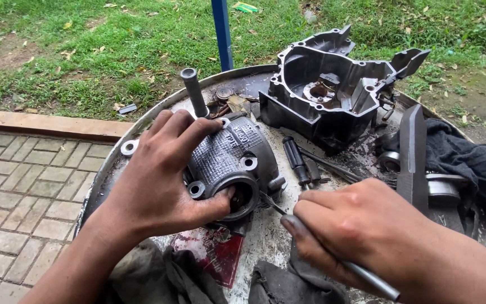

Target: The person cleans a disassembled engine casing using a small metal file and a wire brush. They scrape and scrub the exterior surfaces and crevices of the part while holding it over a metal tray containing other engine components.

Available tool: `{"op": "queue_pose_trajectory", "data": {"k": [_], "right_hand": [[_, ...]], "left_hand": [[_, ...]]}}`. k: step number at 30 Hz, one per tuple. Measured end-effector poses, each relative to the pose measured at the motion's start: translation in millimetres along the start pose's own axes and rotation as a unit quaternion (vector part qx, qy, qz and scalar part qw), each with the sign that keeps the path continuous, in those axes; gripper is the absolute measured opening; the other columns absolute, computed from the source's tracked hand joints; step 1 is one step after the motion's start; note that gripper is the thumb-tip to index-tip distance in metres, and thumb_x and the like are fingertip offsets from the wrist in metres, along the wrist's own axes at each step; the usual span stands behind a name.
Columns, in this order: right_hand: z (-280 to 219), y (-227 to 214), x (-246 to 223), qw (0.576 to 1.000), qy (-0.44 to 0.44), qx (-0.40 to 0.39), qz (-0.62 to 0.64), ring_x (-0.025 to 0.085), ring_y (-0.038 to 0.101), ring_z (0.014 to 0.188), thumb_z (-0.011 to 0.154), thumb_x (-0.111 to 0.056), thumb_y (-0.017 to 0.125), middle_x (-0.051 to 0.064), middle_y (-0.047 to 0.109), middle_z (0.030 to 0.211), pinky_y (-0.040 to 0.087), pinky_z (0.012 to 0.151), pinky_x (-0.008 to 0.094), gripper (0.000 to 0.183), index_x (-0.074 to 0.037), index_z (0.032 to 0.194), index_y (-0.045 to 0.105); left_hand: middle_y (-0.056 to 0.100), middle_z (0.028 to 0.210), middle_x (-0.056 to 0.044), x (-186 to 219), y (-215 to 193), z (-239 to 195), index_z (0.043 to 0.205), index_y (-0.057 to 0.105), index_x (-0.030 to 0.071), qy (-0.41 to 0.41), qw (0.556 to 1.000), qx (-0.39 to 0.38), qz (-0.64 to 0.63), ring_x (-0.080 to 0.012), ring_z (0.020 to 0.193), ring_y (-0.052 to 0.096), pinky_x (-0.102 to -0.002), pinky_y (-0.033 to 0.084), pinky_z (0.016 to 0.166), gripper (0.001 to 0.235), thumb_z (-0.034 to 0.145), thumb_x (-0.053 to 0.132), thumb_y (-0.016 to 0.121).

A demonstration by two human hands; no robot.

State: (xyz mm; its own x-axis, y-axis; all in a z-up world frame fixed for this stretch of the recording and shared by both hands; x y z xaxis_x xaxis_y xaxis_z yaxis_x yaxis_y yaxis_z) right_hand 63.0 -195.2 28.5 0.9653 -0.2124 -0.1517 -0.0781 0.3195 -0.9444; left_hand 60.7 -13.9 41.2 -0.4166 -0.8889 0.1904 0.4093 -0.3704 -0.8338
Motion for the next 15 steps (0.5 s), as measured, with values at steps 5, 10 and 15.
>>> {"op": "queue_pose_trajectory", "data": {"k": [5, 10, 15], "right_hand": [[2.1, -9.0, -0.8, 0.998, -0.020, 0.064, 0.007, 0.022, 0.047, 0.040, 0.104, -0.020, 0.047, 0.001, 0.051, 0.063, 0.042, 0.039, 0.040, 0.031, -0.012, 0.075, 0.052], [7.9, -6.9, -4.6, 0.998, -0.025, 0.039, 0.033, 0.025, 0.051, 0.043, 0.105, -0.021, 0.046, 0.000, 0.053, 0.062, 0.046, 0.042, 0.040, 0.030, -0.014, 0.076, 0.051], [0.2, 1.6, 5.8, 0.997, -0.025, 0.038, 0.064, 0.015, 0.051, 0.042, 0.104, -0.028, 0.042, -0.004, 0.055, 0.062, 0.043, 0.041, 0.036, 0.034, -0.017, 0.074, 0.053]], "left_hand": [[0.056, 0.104, -0.012, 0.9, 0.3, -0.6, 0.125, 0.058, 0.007, 0.006, 1.000, 0.000, -0.001, -0.0281, 0.099, 0.049, -0.048, 0.045, 0.086, 0.075, 0.067, 0.054, 0.072], [0.057, 0.104, -0.013, -0.2, -3.3, -0.2, 0.124, 0.057, 0.007, 0.007, 1.000, 0.001, -0.001, -0.0286, 0.099, 0.050, -0.048, 0.045, 0.085, 0.075, 0.066, 0.054, 0.072], [0.056, 0.103, -0.011, -3.1, 0.2, -1.0, 0.125, 0.056, 0.009, -0.002, 1.000, -0.011, 0.000, -0.0267, 0.098, 0.048, -0.047, 0.046, 0.083, 0.077, 0.065, 0.054, 0.073]]}}
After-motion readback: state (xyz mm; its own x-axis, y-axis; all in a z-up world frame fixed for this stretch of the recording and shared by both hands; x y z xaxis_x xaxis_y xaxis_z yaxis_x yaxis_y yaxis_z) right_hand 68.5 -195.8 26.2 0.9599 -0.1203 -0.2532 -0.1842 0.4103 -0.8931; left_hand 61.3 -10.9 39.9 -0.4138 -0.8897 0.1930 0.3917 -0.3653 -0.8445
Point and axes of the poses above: each hand's wrist, its own z-axis towards the middle knuckle, its own y-axis out of the palm, x = y × z, the point moved 8 cm from there along z, towards the middle knuckle
